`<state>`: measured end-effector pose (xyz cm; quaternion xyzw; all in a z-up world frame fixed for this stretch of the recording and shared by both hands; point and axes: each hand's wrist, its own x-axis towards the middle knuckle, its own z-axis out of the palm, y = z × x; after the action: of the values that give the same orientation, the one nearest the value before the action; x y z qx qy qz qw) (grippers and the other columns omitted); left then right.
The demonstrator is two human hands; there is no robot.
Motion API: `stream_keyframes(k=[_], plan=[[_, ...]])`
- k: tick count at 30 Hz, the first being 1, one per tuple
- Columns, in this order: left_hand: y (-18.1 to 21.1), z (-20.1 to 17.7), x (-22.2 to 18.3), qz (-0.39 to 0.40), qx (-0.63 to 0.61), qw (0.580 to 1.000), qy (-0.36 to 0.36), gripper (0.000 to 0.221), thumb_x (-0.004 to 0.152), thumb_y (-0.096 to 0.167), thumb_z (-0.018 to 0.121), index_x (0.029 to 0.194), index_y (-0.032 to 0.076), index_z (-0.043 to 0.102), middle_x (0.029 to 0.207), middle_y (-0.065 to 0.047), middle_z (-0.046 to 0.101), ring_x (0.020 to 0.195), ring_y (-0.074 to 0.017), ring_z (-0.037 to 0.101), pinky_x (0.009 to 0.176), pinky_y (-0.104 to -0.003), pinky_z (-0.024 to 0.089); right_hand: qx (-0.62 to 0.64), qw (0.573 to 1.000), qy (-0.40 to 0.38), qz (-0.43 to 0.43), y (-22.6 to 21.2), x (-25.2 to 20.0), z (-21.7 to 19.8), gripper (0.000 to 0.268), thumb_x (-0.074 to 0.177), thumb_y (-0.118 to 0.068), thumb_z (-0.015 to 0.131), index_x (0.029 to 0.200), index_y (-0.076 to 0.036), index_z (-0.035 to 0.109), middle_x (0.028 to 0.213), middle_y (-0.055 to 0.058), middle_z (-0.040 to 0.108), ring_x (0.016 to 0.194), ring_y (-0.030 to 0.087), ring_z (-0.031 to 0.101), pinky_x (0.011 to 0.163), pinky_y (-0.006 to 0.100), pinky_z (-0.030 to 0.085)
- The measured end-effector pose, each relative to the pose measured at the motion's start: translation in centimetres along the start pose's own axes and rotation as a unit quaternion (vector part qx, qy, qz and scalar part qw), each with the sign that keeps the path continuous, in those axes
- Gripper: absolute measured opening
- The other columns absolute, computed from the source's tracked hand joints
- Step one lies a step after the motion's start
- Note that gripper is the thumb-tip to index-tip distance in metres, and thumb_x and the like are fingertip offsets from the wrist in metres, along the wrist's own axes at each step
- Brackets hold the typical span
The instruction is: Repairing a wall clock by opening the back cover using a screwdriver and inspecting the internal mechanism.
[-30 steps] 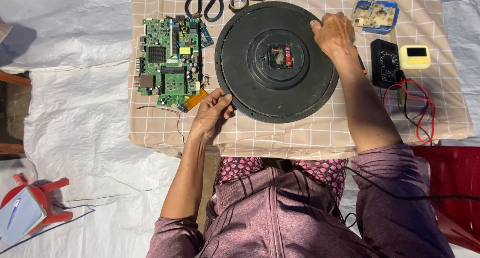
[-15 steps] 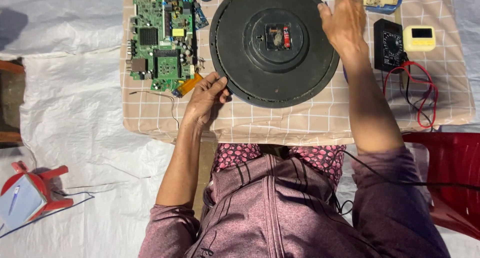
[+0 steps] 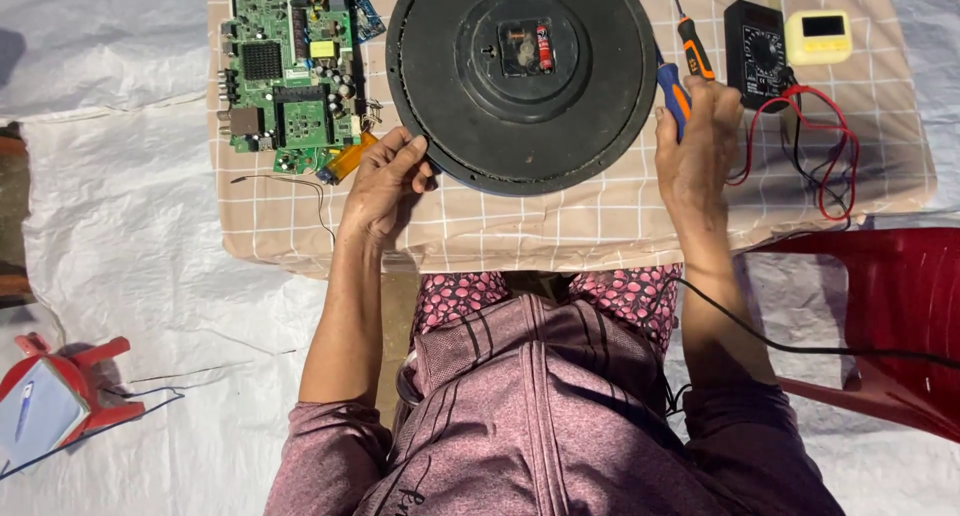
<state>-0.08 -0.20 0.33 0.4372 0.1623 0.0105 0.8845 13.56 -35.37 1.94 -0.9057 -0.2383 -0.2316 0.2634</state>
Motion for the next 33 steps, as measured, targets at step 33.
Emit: stream_keyframes(k=[33], plan=[[-1.6,-2.3,1.2,0.099,0.175,0.979,-0.035,0.037,0.092,-0.004,0.073,0.126,-0.006,0.060,0.077,-0.011,0.065,0.053,-0.0111,0.063,0.064,-0.036,0.065,0.028,0.994,0.100,-0.028,-1.0,-4.5,2.0,0.036,0.098,0.004,0.068,0.132,-0.002,0.061,0.122,0.017,0.055,0.111,0.039,0.055,0.099,0.048,0.045]])
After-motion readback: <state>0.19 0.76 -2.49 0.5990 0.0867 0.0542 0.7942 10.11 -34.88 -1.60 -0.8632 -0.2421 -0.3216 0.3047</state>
